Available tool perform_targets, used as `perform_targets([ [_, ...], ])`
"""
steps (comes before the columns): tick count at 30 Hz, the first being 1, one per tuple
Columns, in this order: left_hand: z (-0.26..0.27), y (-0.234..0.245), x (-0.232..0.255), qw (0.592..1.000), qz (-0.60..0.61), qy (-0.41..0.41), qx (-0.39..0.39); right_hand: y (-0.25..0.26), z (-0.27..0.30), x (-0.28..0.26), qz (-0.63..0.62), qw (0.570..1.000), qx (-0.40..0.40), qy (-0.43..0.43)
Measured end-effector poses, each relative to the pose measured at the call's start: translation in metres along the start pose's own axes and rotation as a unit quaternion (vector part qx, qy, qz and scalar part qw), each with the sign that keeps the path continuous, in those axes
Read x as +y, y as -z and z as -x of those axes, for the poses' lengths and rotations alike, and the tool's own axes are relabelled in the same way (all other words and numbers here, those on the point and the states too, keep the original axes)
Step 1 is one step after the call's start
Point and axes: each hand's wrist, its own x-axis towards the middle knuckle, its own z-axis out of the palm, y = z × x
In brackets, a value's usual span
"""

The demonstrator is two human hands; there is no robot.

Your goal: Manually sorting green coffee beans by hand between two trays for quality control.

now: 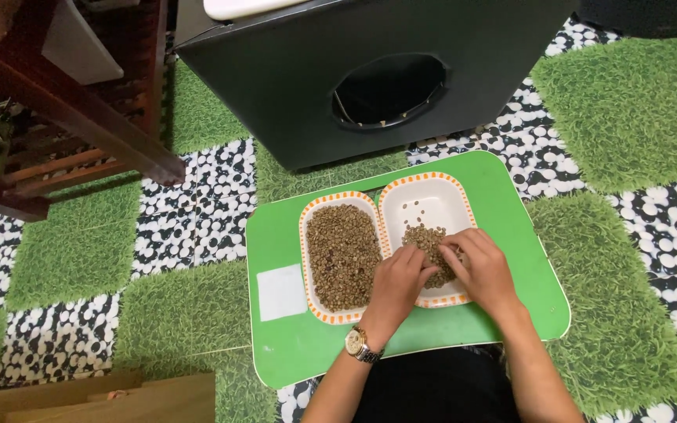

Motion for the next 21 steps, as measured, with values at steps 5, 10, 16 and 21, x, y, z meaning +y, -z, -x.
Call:
perform_targets([
  [5, 0.027, -0.005, -0.029, 0.998, -0.028, 0.063, -0.012, -0.021, 0.009, -0.005, -0.015, 0.999, -0.025, 0.032],
  [10, 0.044, 0.082, -0.018, 0.981, -0.005, 0.189, -0.05, -0.036, 0.005, -0.049, -0.042, 0.992, -0.085, 0.077],
  [16, 0.062, 0.108, -0.02, 0.96, -0.021, 0.266, -0.085, -0.06, 0.0, -0.075, -0.014, 0.97, -0.176, 0.167],
  [21, 0.066, 0.09, -0.027, 0.964, -0.055, 0.248, -0.083, -0.081, 0.001, -0.076, 0.023, 0.958, -0.202, 0.201],
])
